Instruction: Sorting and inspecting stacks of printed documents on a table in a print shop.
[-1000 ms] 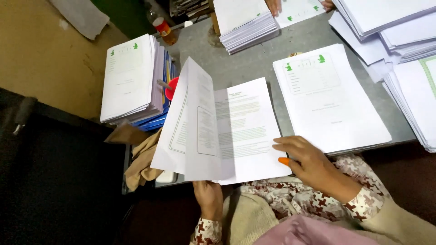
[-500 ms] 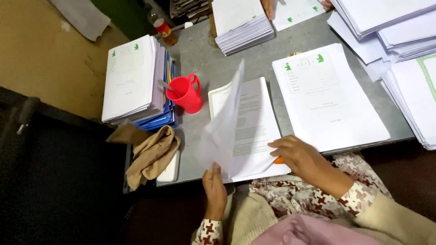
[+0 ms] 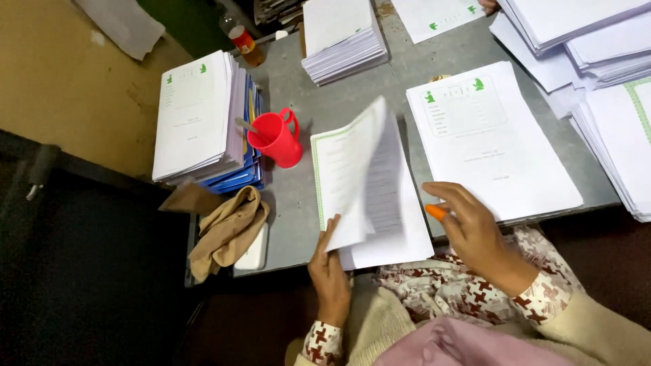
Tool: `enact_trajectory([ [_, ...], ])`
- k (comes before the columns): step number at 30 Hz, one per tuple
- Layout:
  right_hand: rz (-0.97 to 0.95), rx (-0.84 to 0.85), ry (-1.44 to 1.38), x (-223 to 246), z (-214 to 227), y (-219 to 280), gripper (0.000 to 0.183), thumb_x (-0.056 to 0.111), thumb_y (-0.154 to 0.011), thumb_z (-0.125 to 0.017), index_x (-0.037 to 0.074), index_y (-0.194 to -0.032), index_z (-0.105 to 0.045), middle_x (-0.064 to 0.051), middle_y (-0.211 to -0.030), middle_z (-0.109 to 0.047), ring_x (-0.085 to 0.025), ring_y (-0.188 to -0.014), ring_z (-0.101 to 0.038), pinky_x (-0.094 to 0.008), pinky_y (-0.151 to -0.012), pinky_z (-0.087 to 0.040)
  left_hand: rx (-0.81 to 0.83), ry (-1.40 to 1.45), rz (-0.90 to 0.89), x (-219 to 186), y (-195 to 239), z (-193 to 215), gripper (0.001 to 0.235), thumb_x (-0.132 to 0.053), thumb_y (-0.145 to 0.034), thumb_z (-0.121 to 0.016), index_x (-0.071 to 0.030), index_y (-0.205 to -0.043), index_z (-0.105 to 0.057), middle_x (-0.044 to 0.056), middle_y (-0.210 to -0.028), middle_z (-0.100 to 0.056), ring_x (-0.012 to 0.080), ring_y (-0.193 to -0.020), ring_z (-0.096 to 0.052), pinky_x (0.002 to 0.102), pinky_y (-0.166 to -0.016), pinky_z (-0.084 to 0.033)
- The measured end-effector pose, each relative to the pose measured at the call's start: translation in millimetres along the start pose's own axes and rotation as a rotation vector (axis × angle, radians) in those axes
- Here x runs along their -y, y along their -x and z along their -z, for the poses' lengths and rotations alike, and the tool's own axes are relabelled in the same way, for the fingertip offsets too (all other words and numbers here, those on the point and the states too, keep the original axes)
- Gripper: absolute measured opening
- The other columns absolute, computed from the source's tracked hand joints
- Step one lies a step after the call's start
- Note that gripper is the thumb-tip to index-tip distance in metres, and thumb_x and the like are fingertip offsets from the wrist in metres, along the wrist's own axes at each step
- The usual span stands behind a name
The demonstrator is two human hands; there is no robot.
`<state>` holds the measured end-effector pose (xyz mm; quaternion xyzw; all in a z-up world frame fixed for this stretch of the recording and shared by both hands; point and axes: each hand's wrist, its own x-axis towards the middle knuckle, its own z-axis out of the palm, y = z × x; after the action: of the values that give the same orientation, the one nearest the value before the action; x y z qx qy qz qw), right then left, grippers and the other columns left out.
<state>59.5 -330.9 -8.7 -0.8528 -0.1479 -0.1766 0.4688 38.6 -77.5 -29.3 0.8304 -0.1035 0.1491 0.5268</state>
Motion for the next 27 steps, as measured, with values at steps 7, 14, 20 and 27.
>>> enact_trajectory([
  [7, -0.027, 0.447, 0.021, 3.1, 6.7, -0.9, 0.051, 0.004, -0.089, -0.048, 0.014, -0.139, -0.047, -0.011, -0.140, -0.048, -0.025, -0.129, -0.046, -0.041, -0.114, -0.033, -0.636, 0.725, 0.774, -36.6, -24.1, 15.1, 0.052, -0.031, -0.093, -0.044, 0.006, -0.129, -0.051, 0.020, -0.130, -0.059, 0.0277, -0.115, -0.057, 0.035, -0.104, -0.044],
  [14, -0.218, 0.267, -0.122, 7.8, 6.2, -0.5, 0.045, -0.011, -0.084, -0.036, 0.005, -0.125, -0.045, -0.017, -0.123, -0.058, -0.028, -0.121, -0.056, -0.039, -0.112, -0.042, -0.713, 1.010, 0.839, -54.9, -32.7, 23.5, 0.061, -0.034, -0.091, -0.042, 0.003, -0.139, -0.043, 0.015, -0.141, -0.052, 0.0248, -0.125, -0.051, 0.036, -0.111, -0.039],
  [20, 0.058, 0.520, 0.078, 6.0, 5.9, -1.2, 0.039, -0.006, -0.080, -0.052, 0.003, -0.116, -0.065, -0.019, -0.131, -0.057, -0.038, -0.130, -0.046, -0.050, -0.106, -0.040, -0.523, 0.840, 0.773, -61.5, -27.6, 27.2, 0.062, -0.042, -0.093, -0.036, 0.003, -0.135, -0.049, 0.016, -0.137, -0.056, 0.0265, -0.124, -0.051, 0.037, -0.108, -0.040],
  [27, 0.069, 0.343, 0.168, -21.9, -20.8, 4.1, 0.022, 0.005, -0.088, -0.054, 0.010, -0.093, -0.075, -0.010, -0.113, -0.069, -0.028, -0.121, -0.057, -0.041, -0.100, -0.047, -0.231, 0.505, 0.439, -52.1, -22.8, 23.3, 0.068, -0.053, -0.093, -0.034, -0.002, -0.136, -0.050, 0.015, -0.140, -0.053, 0.0268, -0.133, -0.044, 0.039, -0.114, -0.029],
])
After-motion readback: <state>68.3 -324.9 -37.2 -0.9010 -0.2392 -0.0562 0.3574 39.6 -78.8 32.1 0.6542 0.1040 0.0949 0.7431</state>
